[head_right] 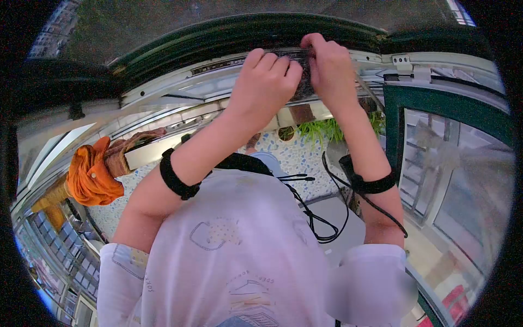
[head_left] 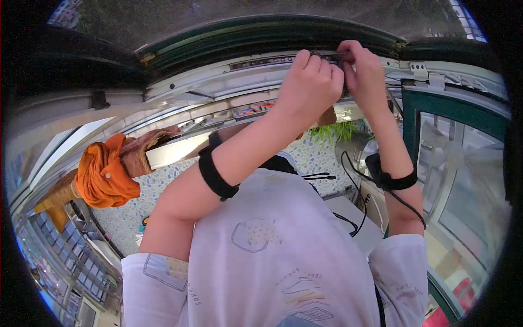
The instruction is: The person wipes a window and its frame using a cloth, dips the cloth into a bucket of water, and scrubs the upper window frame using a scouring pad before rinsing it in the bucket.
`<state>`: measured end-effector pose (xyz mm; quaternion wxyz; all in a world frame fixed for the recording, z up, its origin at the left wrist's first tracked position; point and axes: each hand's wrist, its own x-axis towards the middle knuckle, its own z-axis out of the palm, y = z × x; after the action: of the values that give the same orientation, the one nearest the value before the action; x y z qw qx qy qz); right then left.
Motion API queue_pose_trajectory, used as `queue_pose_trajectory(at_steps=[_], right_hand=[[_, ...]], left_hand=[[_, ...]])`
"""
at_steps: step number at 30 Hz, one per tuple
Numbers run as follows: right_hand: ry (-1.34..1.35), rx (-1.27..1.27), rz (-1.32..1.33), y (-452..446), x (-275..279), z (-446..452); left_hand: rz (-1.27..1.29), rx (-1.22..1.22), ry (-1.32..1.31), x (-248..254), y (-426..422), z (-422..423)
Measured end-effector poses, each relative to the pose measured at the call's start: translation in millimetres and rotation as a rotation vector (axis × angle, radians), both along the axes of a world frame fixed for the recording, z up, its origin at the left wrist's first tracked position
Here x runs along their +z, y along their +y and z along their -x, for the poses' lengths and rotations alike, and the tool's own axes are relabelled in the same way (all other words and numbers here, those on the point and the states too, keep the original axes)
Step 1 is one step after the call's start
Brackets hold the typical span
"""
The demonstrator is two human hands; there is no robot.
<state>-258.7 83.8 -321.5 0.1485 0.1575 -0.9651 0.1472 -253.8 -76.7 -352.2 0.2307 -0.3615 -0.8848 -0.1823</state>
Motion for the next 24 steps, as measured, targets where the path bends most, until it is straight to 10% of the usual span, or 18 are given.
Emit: queue_pose_trajectory(at_steps=[24], right_hand=[[-0.046,0.113,0.608,-98.8,-14.4,-51.8]], left_hand=[[-0.220,0.097,-0.316,25.7,-123.4,-31.0]])
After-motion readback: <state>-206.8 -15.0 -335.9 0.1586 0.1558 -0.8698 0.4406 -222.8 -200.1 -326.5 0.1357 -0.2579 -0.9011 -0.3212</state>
